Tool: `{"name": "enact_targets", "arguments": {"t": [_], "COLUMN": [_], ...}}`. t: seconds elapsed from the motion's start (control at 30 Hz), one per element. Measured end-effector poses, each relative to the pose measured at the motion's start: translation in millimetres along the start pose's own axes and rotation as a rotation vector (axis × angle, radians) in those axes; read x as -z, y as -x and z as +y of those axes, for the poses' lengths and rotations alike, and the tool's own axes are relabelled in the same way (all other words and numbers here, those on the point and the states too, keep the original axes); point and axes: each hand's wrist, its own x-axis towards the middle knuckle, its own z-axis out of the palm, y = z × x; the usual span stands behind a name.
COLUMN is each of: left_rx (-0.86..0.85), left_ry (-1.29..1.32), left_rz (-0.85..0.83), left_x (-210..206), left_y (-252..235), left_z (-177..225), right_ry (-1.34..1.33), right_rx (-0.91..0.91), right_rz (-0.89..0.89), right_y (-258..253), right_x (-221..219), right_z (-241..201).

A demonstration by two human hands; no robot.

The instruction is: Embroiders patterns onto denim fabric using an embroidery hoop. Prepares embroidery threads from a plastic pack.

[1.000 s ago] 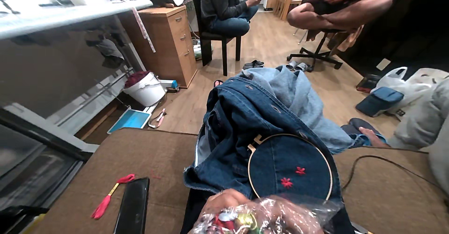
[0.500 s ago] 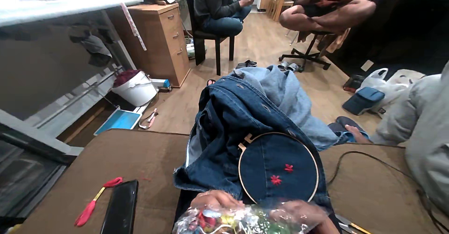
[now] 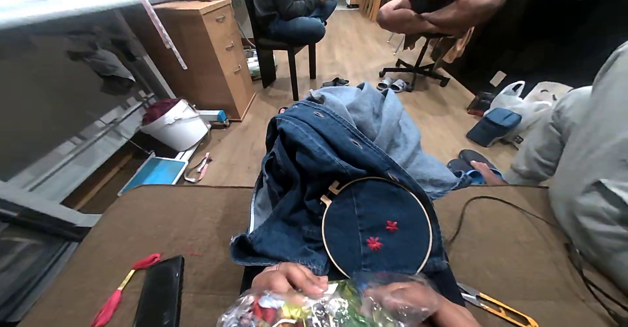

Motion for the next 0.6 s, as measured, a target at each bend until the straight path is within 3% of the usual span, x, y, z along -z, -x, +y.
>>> {"name": "enact_targets", "arguments": {"t": [0.27,0.4,0.53,0.6], "left_rx": [-0.027,-0.140,-0.244,-0.218], "left_ry": [0.029,0.105,0.242,0.265], "left_rz": [0.055,-0.096,0.014,0.014], "left_x": [-5.3,15.3,1.6,-1.0], "left_y": [-1.0,-5.4,-8.4,-10.8], "left_z": [-1.5,-16.9,-26.3,-22.9], "right_ry": [-0.159,-0.339,-0.332,-0.317], "right_rx": [0.003,0.017,0.044,0.085], "right_rz": [0.014,0.023,0.021,0.017], "right_y": [-0.9,0.3,0.2,-1.1], "right_x": [-0.5,1.4,-3.1,-5.5], "right_z": [-4.2,-10.2,-9.2,-6.8]}}
